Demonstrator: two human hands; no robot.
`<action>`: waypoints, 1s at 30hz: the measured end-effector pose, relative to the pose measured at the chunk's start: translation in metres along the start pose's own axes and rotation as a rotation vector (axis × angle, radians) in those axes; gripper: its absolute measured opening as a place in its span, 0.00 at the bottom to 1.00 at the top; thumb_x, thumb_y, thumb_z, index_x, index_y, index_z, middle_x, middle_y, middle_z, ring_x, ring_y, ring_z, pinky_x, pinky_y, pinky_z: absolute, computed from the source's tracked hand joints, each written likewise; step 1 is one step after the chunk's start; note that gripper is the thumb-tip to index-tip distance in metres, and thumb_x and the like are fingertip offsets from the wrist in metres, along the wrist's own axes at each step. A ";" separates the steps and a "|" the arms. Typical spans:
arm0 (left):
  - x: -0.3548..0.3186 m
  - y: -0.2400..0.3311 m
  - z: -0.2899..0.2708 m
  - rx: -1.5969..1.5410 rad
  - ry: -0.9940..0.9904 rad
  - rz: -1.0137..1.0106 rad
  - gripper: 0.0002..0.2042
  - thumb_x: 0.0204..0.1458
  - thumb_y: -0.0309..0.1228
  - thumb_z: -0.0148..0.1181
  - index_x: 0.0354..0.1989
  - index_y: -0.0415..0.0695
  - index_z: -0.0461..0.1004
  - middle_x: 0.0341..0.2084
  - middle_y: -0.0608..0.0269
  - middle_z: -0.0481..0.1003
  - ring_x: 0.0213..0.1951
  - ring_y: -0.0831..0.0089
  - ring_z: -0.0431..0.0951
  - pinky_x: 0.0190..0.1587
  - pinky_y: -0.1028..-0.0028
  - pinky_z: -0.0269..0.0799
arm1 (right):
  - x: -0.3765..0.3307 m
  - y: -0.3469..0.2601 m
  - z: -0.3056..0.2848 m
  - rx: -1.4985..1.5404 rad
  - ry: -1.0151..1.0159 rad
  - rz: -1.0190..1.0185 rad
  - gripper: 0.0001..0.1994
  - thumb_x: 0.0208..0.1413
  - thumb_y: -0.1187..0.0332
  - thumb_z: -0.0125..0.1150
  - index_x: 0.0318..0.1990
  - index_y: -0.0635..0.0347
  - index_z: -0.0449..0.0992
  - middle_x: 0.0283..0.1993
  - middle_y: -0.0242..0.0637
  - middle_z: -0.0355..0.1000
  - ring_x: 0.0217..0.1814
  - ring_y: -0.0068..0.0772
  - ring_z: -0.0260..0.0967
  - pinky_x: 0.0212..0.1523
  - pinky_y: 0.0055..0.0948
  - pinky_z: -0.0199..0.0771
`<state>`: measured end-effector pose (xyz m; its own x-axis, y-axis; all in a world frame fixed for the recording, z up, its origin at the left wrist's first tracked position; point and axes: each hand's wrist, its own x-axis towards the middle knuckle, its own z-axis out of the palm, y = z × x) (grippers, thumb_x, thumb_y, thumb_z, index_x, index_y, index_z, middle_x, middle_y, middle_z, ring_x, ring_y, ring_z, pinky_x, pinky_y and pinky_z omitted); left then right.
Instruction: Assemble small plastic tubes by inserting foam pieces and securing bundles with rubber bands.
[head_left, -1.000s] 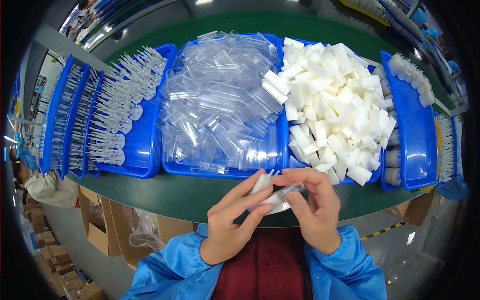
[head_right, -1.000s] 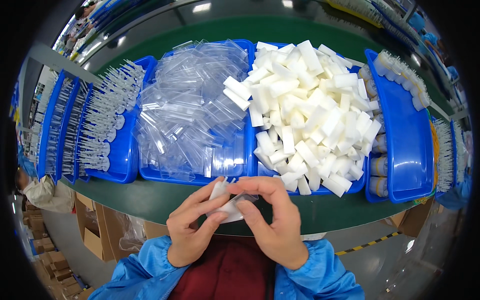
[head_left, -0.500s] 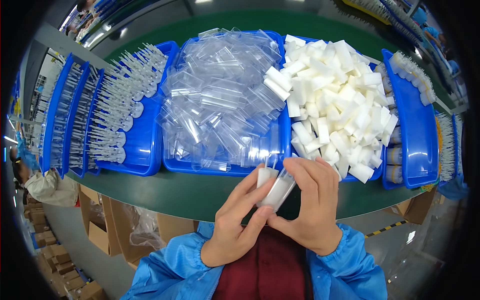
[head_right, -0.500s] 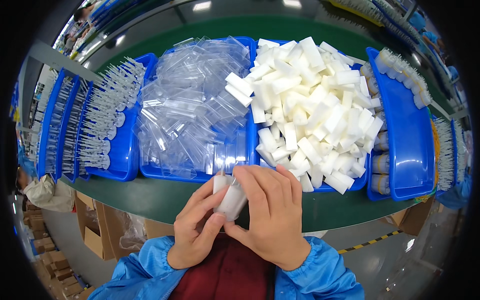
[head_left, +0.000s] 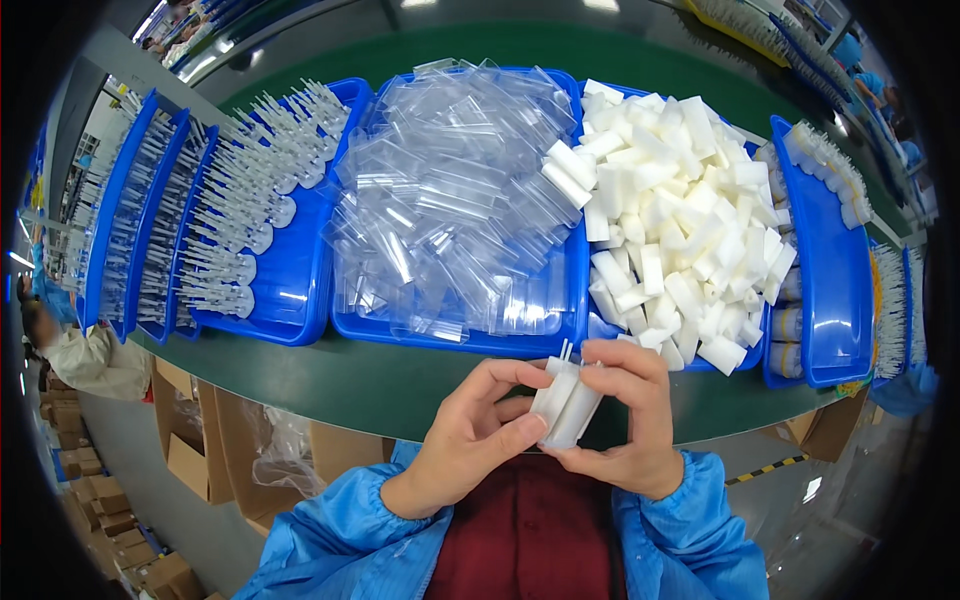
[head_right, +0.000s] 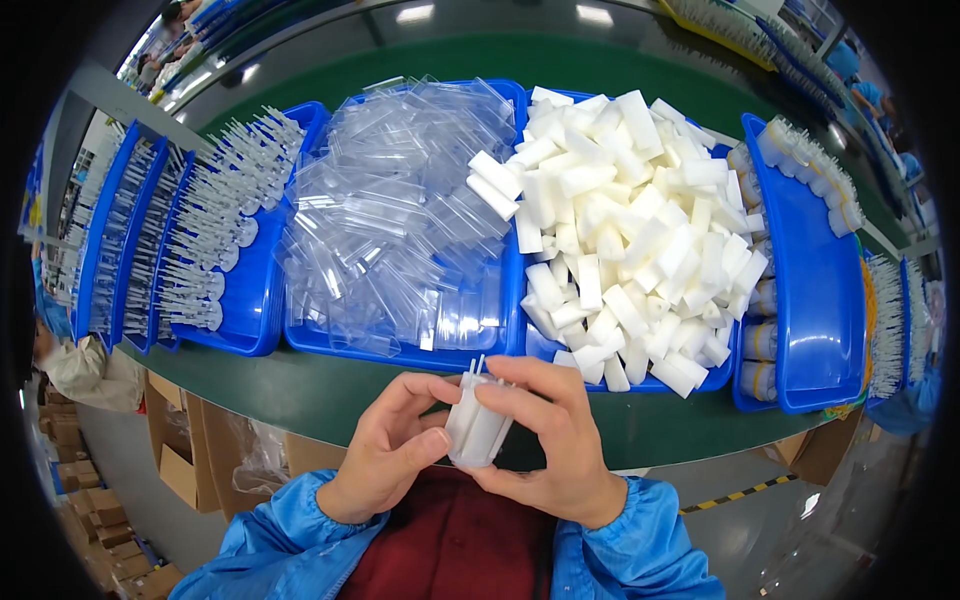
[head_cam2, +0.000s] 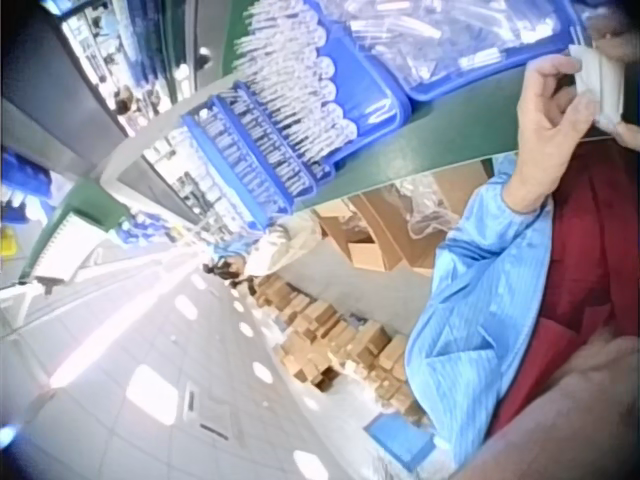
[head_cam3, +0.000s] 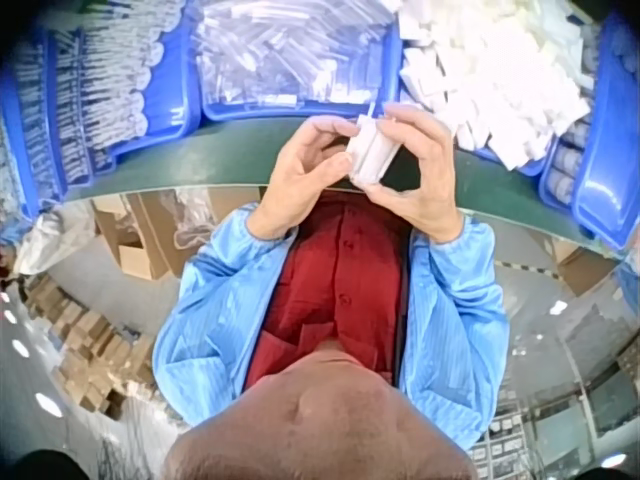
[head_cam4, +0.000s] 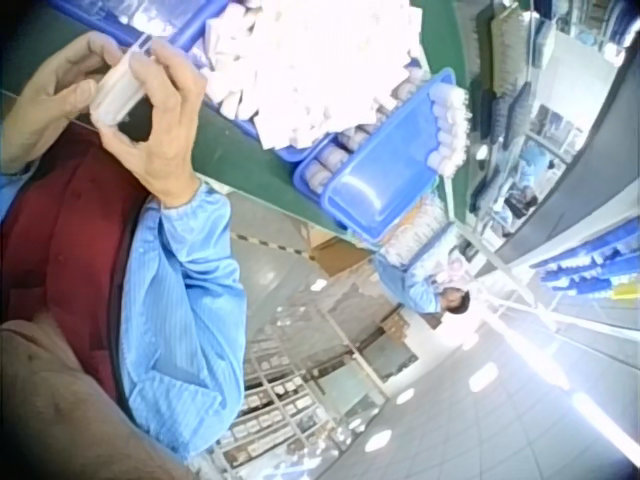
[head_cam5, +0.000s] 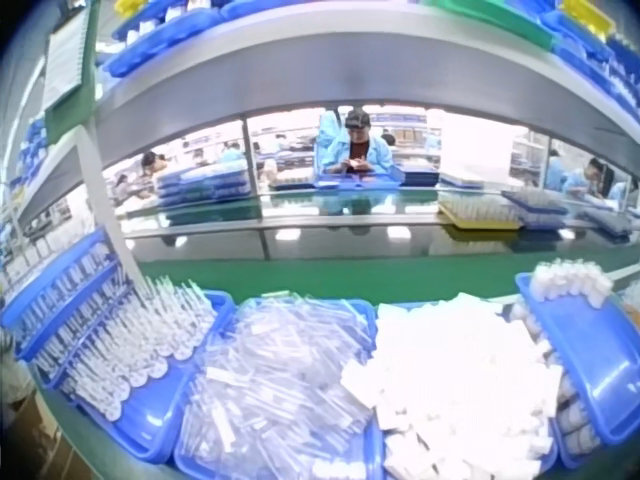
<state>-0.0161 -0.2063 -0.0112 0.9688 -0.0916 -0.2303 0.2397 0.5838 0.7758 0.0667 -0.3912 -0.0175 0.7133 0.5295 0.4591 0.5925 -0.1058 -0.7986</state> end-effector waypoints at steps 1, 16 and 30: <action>0.000 0.000 0.000 -0.020 -0.003 -0.017 0.20 0.63 0.23 0.58 0.61 0.36 0.62 0.64 0.48 0.63 0.62 0.61 0.70 0.62 0.65 0.71 | 0.000 0.000 0.000 0.004 -0.007 -0.019 0.37 0.35 0.72 0.82 0.58 0.57 0.73 0.60 0.46 0.68 0.59 0.46 0.68 0.57 0.39 0.72; -0.016 -0.008 -0.023 0.307 0.061 0.167 0.29 0.57 0.16 0.61 0.68 0.38 0.62 0.67 0.54 0.61 0.65 0.66 0.67 0.62 0.68 0.73 | 0.119 0.004 0.028 -0.384 0.080 -0.237 0.21 0.49 0.73 0.69 0.53 0.61 0.77 0.46 0.38 0.75 0.45 0.41 0.70 0.46 0.38 0.69; -0.010 -0.007 -0.027 0.430 0.130 0.338 0.34 0.52 0.20 0.71 0.67 0.36 0.61 0.58 0.53 0.68 0.61 0.66 0.71 0.60 0.67 0.74 | 0.097 -0.012 0.012 0.004 0.066 0.200 0.26 0.49 0.80 0.68 0.59 0.66 0.72 0.40 0.40 0.78 0.39 0.34 0.78 0.44 0.30 0.77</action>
<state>-0.0293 -0.1875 -0.0307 0.9869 0.1596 0.0236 -0.0525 0.1793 0.9824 0.1242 -0.3286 0.0325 0.8395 0.4424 0.3155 0.4352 -0.1997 -0.8779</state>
